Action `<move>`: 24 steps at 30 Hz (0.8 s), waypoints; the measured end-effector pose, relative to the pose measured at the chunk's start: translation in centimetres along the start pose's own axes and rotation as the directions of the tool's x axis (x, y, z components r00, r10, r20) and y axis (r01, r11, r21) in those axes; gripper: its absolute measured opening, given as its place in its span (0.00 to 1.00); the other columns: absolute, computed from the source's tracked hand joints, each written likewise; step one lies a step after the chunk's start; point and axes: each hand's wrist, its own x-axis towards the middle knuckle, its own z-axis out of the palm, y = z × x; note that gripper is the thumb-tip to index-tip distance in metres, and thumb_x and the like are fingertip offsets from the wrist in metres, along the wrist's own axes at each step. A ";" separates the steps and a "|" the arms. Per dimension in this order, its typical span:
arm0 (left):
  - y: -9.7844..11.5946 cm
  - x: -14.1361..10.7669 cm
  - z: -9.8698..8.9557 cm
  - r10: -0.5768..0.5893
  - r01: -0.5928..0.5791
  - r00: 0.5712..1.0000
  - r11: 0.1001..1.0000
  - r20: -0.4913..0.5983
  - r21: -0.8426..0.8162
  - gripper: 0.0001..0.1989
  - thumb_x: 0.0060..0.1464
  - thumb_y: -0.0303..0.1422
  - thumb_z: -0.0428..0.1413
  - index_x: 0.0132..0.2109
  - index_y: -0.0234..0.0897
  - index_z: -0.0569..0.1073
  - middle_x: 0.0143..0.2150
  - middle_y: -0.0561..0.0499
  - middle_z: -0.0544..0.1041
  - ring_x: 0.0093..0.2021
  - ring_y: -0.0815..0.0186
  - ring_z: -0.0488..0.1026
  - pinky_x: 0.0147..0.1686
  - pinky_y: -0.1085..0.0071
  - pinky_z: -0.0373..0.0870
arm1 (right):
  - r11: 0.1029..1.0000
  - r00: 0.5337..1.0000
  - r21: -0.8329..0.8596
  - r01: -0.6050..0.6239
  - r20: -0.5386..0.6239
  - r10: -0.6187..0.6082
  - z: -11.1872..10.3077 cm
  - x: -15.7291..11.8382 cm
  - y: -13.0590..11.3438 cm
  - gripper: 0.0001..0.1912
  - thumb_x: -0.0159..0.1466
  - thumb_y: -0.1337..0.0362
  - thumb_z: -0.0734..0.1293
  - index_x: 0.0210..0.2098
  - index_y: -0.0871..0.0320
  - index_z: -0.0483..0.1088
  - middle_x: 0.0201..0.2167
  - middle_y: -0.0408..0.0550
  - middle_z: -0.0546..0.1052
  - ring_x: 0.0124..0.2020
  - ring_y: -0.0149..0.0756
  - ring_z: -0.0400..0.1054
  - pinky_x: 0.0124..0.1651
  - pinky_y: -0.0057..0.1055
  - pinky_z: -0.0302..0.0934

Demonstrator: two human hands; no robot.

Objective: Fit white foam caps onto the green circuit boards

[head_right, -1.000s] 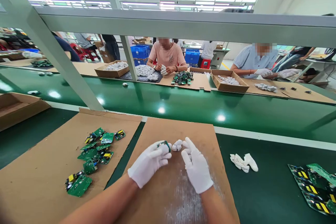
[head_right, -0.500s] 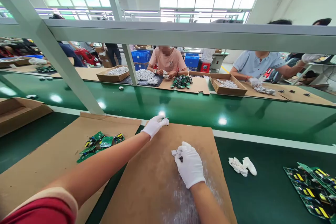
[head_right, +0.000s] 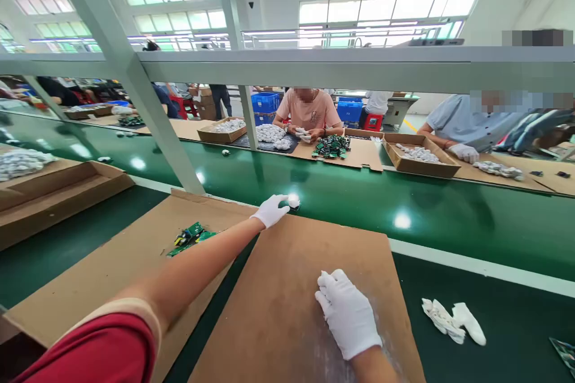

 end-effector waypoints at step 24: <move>-3.3 -10.8 -9.7 -0.073 0.083 0.990 0.994 0.122 -0.072 0.27 0.39 0.37 0.59 0.49 0.35 0.65 0.45 0.43 0.70 0.47 0.56 0.67 0.46 0.62 0.62 | 0.422 0.895 0.843 -0.333 0.141 0.424 -3.6 -0.5 -2.8 0.20 0.55 0.46 0.64 0.27 0.58 0.68 0.17 0.38 0.61 0.17 0.28 0.61 0.21 0.23 0.56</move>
